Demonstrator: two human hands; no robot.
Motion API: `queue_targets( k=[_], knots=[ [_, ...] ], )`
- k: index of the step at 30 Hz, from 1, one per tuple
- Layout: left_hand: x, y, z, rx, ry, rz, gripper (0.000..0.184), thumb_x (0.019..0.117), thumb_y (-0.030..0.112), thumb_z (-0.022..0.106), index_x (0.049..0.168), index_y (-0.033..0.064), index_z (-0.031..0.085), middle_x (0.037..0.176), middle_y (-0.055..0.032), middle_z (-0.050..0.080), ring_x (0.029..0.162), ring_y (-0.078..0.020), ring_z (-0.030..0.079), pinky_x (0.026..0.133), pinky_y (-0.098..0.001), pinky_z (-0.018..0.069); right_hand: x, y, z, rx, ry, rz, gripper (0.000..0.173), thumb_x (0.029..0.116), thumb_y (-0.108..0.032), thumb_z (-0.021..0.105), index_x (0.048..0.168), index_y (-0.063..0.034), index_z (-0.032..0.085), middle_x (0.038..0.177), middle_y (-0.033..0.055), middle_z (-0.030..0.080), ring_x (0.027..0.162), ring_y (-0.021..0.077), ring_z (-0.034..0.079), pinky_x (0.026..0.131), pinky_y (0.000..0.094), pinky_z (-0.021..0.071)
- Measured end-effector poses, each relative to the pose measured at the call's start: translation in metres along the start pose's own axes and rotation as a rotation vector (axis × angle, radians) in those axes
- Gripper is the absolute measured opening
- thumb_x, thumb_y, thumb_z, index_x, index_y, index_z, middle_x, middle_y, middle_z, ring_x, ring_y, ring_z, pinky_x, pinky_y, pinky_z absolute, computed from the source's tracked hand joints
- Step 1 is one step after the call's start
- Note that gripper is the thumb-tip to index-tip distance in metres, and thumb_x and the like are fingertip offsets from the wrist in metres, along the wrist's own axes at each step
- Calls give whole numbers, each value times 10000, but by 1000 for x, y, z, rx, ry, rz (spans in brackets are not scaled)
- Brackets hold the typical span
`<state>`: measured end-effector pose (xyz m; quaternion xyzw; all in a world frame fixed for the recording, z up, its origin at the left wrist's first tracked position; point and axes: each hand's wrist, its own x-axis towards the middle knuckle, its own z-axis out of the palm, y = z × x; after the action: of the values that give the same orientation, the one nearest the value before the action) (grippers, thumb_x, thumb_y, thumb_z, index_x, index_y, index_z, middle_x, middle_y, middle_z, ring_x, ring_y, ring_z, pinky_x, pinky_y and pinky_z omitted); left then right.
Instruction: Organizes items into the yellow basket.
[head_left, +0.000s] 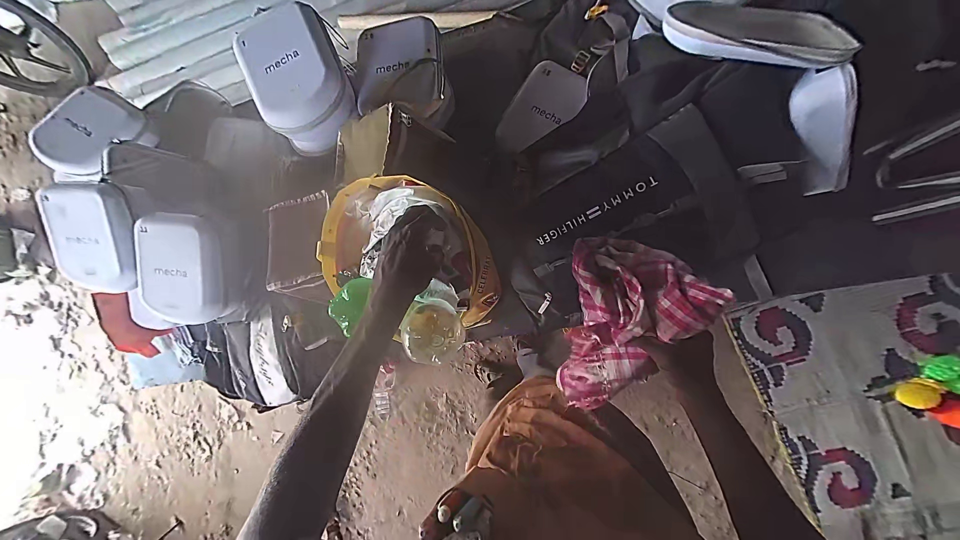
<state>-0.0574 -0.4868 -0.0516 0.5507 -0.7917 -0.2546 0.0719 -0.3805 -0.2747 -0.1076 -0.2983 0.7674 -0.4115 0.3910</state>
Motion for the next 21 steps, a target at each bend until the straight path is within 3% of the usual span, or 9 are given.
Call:
queue_targets(
  k=[3, 4, 6, 8, 9, 12, 14, 18, 21],
  knots=[
    [-2, 12, 10, 9, 43, -72, 358, 914, 72, 700, 1256, -15, 641, 1350, -228, 599, 1272, -391, 574, 1058, -568, 459, 24, -9, 4, -173, 90, -166, 690, 723, -70, 808, 1313, 116, 503, 1160, 154, 648, 1047, 64, 632, 933, 271, 522],
    [-3, 17, 13, 35, 57, -112, 391, 916, 131, 722, 1268, -6, 621, 1336, -230, 596, 1254, -402, 575, 1034, -570, 468, 37, -11, 6, -238, 111, -237, 744, 759, -135, 817, 1372, 109, 472, 1245, 209, 631, 1151, 160, 625, 1013, 365, 503],
    [-5, 25, 17, 64, 52, -187, 425, 917, 236, 749, 1239, -8, 616, 1285, -237, 603, 1205, -419, 579, 993, -568, 480, 65, -14, 12, -368, 104, -392, 904, 832, -324, 803, 1508, 76, 356, 1464, 289, 493, 1385, 356, 484, 1159, 534, 374],
    [-1, 30, 16, 66, 39, -209, 374, 924, 226, 741, 1180, -26, 637, 1241, -248, 622, 1168, -433, 603, 963, -588, 492, 86, -26, 30, -379, 58, -502, 926, 868, -471, 746, 1545, 11, 339, 1553, 261, 403, 1458, 372, 387, 1199, 556, 317],
    [1, 32, 16, 67, 25, -210, 332, 937, 205, 721, 1160, -30, 648, 1222, -247, 630, 1151, -434, 613, 950, -593, 496, 84, -38, 43, -358, 2, -538, 837, 900, -447, 719, 1515, 19, 396, 1552, 256, 413, 1461, 370, 386, 1201, 552, 314],
    [3, 33, 15, 49, -8, -190, 234, 954, 151, 677, 1088, -40, 669, 1152, -238, 650, 1089, -414, 639, 930, -588, 498, 65, -63, 103, -243, -210, -491, 554, 939, -354, 703, 1340, 11, 591, 1329, 198, 634, 1182, 279, 647, 995, 475, 537],
    [2, 29, 9, 15, -24, -172, 209, 959, 127, 669, 1070, -51, 674, 1136, -237, 656, 1054, -398, 649, 924, -577, 498, 58, -67, 146, -186, -336, -375, 454, 973, -318, 691, 1274, 16, 631, 1210, 194, 685, 1008, 270, 709, 881, 455, 585],
    [-2, 12, -5, -44, -18, -137, 210, 955, 128, 677, 1058, -54, 685, 1097, -245, 675, 1024, -386, 661, 916, -567, 508, 62, -73, 187, -317, -431, -281, 306, 1009, -296, 641, 1047, 2, 701, 921, 163, 704, 838, 292, 681, 759, 515, 528],
    [-8, -3, -26, -101, -36, -185, 245, 977, 153, 667, 1137, -32, 675, 1122, -235, 690, 1045, -363, 683, 943, -576, 528, 67, -72, 187, -394, -401, -230, 227, 987, -220, 602, 1006, -14, 698, 842, 146, 683, 788, 302, 663, 713, 527, 501]
  ],
)
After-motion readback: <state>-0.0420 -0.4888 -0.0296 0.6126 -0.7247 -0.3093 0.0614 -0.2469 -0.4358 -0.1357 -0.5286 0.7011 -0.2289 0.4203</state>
